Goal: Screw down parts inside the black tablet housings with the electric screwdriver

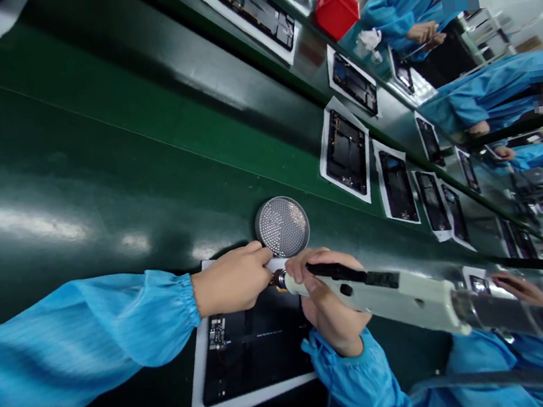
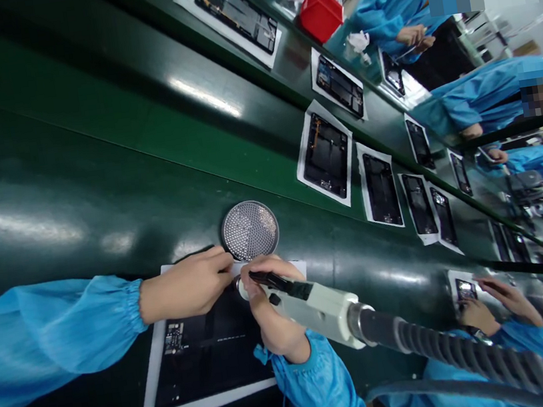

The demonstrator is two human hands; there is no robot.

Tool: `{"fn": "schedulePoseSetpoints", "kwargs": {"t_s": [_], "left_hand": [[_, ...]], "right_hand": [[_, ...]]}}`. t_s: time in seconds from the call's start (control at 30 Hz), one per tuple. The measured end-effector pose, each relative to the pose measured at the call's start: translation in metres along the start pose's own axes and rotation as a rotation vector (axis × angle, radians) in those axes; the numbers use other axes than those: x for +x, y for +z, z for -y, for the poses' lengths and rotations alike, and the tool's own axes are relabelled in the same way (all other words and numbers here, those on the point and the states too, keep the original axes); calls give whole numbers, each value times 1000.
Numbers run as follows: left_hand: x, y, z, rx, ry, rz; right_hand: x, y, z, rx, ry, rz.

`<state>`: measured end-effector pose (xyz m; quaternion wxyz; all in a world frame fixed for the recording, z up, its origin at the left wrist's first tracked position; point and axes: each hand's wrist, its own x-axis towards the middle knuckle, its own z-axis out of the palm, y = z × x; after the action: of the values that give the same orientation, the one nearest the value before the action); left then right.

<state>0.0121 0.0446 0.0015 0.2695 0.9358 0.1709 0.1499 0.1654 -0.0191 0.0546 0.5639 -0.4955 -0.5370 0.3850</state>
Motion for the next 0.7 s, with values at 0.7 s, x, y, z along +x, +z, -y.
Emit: {"fn": "schedulePoseSetpoints", "kwargs": {"t_s": [0.7], "left_hand": [[2, 11, -34, 323, -307, 107]], "right_hand": [[38, -53, 34, 104, -142, -509]]}}
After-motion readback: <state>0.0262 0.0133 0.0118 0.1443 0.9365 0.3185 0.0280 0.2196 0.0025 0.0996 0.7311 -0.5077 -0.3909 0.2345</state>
